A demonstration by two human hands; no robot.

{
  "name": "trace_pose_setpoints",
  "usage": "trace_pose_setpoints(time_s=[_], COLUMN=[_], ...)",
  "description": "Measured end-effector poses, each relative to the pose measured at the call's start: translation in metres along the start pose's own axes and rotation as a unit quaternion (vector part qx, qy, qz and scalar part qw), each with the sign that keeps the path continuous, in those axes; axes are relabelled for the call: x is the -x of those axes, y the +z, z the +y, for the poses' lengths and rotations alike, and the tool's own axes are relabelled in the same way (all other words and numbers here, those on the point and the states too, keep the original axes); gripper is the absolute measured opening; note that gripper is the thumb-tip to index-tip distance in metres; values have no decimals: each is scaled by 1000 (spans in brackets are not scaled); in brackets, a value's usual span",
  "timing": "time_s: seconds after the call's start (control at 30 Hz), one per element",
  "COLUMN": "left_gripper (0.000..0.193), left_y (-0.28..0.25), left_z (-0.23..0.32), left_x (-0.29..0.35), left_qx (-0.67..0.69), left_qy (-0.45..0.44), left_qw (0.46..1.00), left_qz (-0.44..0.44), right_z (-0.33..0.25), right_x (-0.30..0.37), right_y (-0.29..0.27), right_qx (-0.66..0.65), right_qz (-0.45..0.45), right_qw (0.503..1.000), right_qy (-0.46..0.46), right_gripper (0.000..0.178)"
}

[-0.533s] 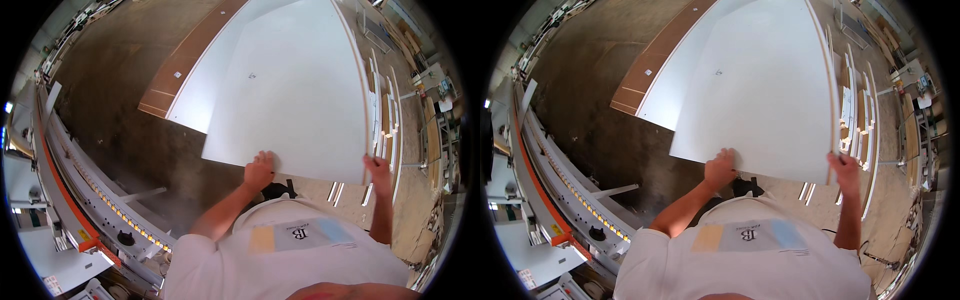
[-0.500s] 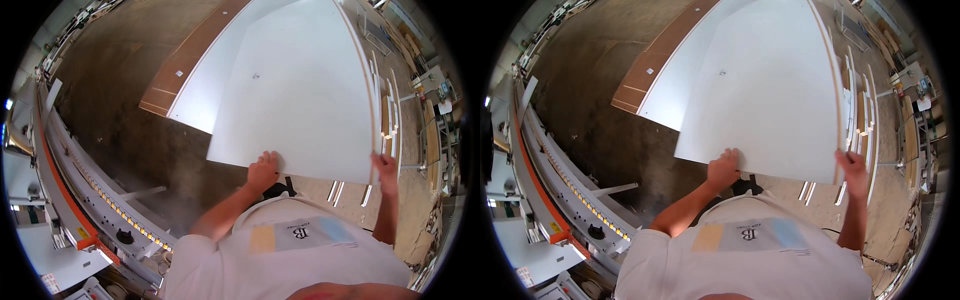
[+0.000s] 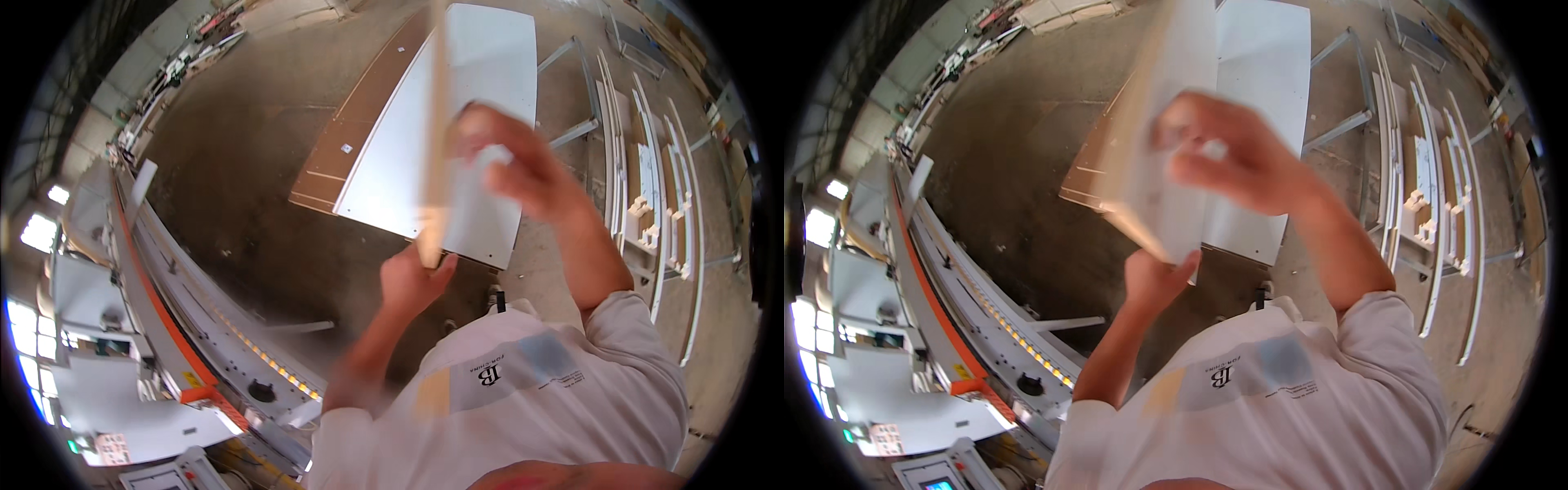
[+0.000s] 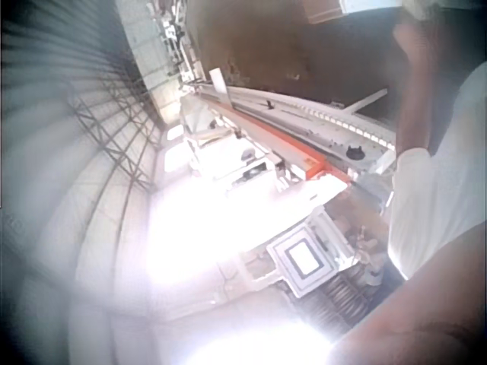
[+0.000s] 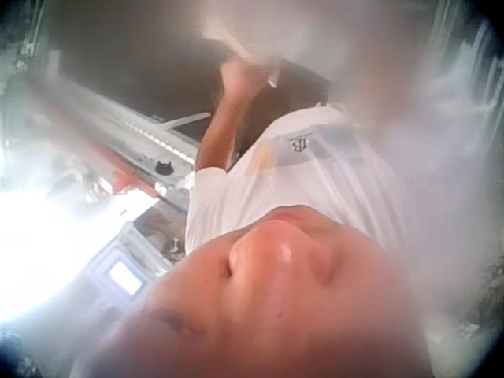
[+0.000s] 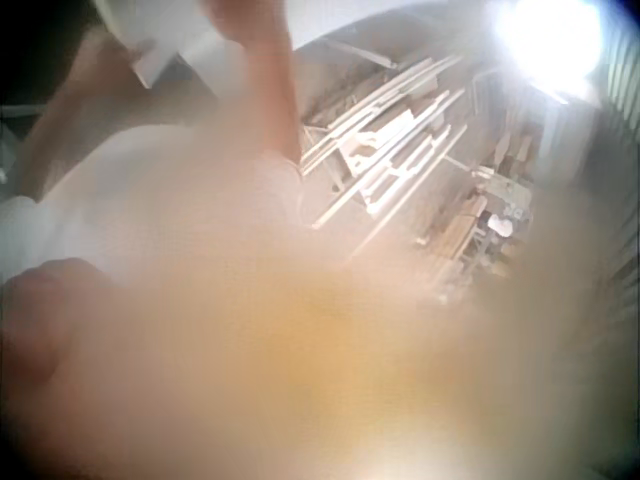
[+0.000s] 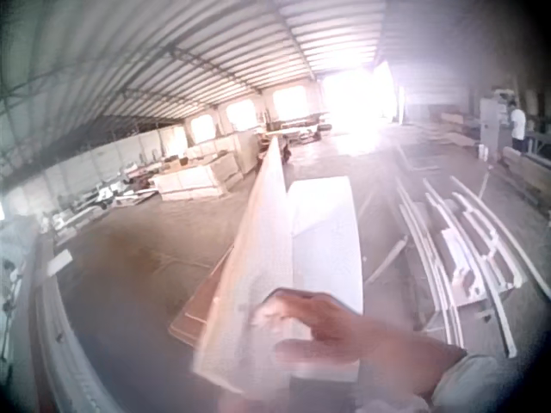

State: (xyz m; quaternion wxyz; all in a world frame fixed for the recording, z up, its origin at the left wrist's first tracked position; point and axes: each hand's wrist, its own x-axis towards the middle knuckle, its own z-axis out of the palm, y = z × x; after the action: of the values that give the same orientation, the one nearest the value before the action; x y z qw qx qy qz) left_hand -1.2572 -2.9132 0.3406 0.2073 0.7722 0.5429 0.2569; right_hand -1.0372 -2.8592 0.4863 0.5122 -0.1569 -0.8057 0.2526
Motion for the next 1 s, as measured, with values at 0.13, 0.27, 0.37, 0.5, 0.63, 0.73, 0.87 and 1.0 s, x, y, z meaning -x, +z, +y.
trace_pose_setpoints(time_s=[0.13, 0.27, 0.37, 0.5, 0.63, 0.73, 0.87, 1.0], left_gripper=[34, 33, 33, 34, 38, 37, 35, 35], left_y=[-47, -79, -86, -80, -43, -4, 65, 151], left_z=[-24, -36, -48, -46, -51, -78, -46, -61], left_x=[-24, -25, -20, -14, 8, 55, 65, 121], left_qx=[213, 276, 302, 318, 305, 348, 468, 634], left_qy=[45, -31, -90, -219, -277, -304, -428, -446], left_qw=[965, 944, 921, 874, 847, 817, 689, 546], left_qz=[144, 179, 231, 295, 336, 345, 351, 319], right_z=[94, 200, 239, 277, 306, 302, 303, 276], right_x=[74, 215, 304, 378, 438, 458, 521, 481], right_y=[32, 47, 53, 62, 54, 28, -62, -188], right_qx=[-20, 110, 68, 49, 157, 162, 310, 319], right_qz=[63, 33, 30, 27, 39, 44, 116, 67], right_qw=[951, 846, 791, 719, 686, 625, 528, 454], right_qy=[303, 521, 607, 692, 709, 763, 782, 829], right_gripper=[38, 44, 51, 59, 64, 66, 72, 85])
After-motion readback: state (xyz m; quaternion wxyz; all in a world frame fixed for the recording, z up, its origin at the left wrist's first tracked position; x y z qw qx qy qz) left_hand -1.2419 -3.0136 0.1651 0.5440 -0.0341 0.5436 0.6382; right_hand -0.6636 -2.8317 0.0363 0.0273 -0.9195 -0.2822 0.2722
